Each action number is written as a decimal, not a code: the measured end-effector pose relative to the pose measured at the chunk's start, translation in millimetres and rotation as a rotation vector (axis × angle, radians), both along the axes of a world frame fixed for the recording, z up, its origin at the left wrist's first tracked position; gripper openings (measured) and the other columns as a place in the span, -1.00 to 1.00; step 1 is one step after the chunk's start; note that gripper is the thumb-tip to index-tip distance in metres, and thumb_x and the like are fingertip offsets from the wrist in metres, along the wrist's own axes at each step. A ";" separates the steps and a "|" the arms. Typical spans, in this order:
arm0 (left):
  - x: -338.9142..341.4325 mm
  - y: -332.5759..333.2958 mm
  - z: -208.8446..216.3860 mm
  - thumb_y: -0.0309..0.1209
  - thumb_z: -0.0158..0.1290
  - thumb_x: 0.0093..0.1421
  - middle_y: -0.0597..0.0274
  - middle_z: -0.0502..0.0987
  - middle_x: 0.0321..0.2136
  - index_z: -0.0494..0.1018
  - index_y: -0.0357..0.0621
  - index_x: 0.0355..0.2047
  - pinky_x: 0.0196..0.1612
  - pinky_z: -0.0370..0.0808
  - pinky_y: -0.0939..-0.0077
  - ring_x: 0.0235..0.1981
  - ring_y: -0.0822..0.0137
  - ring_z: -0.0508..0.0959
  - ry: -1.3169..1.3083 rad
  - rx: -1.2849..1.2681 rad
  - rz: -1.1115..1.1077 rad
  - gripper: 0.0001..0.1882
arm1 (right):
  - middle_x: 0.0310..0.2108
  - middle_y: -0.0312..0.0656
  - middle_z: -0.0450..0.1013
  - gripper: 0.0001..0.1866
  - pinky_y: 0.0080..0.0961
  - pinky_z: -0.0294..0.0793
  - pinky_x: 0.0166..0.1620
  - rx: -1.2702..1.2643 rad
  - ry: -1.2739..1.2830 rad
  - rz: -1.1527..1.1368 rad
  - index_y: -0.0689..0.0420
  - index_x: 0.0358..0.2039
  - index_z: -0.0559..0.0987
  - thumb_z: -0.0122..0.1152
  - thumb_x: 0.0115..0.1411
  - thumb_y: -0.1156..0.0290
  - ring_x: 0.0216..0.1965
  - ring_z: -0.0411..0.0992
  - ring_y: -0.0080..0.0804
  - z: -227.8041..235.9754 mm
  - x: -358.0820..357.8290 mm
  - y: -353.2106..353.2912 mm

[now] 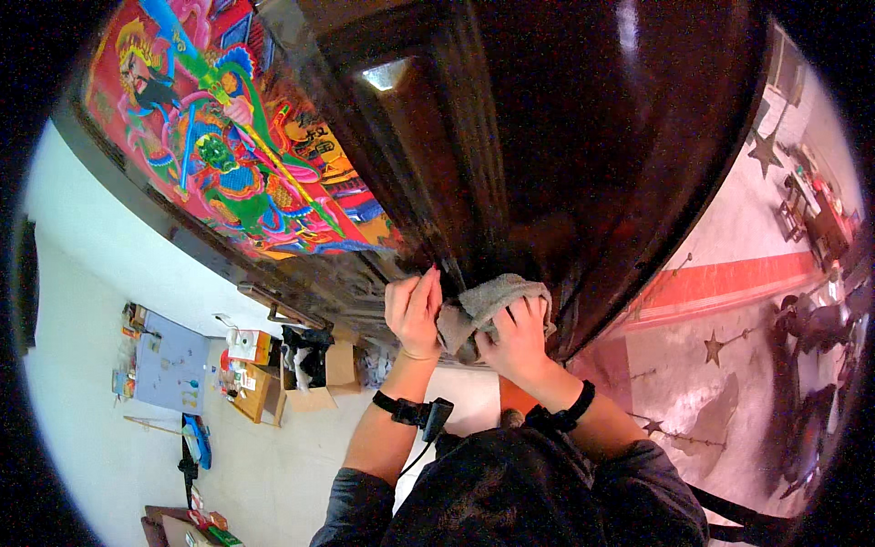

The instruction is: Cleaning a wooden door frame and door surface with a cloth.

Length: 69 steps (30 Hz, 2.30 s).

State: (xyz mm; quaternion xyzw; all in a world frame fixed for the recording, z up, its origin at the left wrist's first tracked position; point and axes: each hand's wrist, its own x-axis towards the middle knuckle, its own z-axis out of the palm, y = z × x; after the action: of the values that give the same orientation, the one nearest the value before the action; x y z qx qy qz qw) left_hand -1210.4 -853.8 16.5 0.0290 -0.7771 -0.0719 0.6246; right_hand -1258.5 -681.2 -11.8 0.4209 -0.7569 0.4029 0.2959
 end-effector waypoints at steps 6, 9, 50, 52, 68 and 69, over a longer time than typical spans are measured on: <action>-4.4 4.2 -1.1 -0.65 0.38 0.01 0.22 0.57 -0.35 0.66 -0.15 -0.29 -0.35 0.48 0.35 -0.39 0.18 0.53 0.011 0.088 -0.021 -0.75 | 0.00 -0.03 0.39 -0.45 0.09 0.22 0.07 0.020 0.001 -0.048 0.10 -0.15 0.58 0.46 -0.28 0.43 0.08 0.26 0.13 0.5 1.5 -3.1; -8.5 8.5 -2.9 -0.65 0.33 -0.02 0.21 0.53 -0.39 0.63 -0.14 -0.27 -0.37 0.47 0.31 -0.42 0.16 0.52 0.024 0.102 -0.003 -0.72 | 0.00 -0.04 0.39 -0.45 0.07 0.22 0.06 0.019 0.002 -0.065 0.09 -0.15 0.59 0.47 -0.27 0.42 0.08 0.27 0.12 3.1 4.1 -5.3; -7.1 -5.8 -9.7 -0.57 0.32 0.11 0.14 0.50 -0.33 0.50 -0.16 -0.18 -0.25 0.50 0.24 -0.31 0.06 0.52 -0.020 -0.001 -0.067 -0.71 | -0.01 -0.02 0.40 -0.48 0.07 0.20 0.11 0.085 0.011 -0.064 0.08 -0.13 0.60 0.43 -0.22 0.39 0.09 0.26 0.12 9.1 1.8 -0.2; -7.5 -5.9 -3.9 -0.57 0.35 0.09 0.14 0.50 -0.32 0.50 -0.16 -0.18 -0.25 0.49 0.24 -0.30 0.06 0.52 -0.036 0.010 -0.058 -0.69 | -0.02 -0.03 0.40 -0.48 0.07 0.20 0.10 0.077 0.012 -0.055 0.09 -0.12 0.60 0.43 -0.22 0.39 0.09 0.26 0.13 9.8 1.7 -1.1; -18.4 -2.5 -6.3 -0.56 0.28 0.14 0.14 0.46 -0.37 0.49 -0.17 -0.26 -0.30 0.44 0.23 -0.36 0.07 0.47 -0.035 -0.001 0.042 -0.79 | -0.04 -0.06 0.40 -0.49 0.05 0.21 0.06 0.051 0.025 -0.046 0.10 -0.17 0.62 0.45 -0.26 0.40 0.06 0.28 0.08 6.2 -0.6 -2.5; -17.9 -4.0 -6.2 -0.57 0.28 0.13 0.14 0.46 -0.36 0.48 -0.17 -0.25 -0.28 0.44 0.22 -0.35 0.07 0.48 -0.048 -0.035 0.057 -0.78 | -0.04 -0.06 0.40 -0.49 0.05 0.21 0.06 0.052 0.026 -0.044 0.10 -0.17 0.62 0.45 -0.26 0.40 0.06 0.28 0.08 6.1 -0.5 -2.8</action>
State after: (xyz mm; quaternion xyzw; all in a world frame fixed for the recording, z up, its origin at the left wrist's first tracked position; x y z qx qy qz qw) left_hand -1228.3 -857.8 10.3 0.0421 -0.7918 -0.0396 0.6081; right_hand -1259.0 -684.0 -5.7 0.4168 -0.7723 0.3711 0.3035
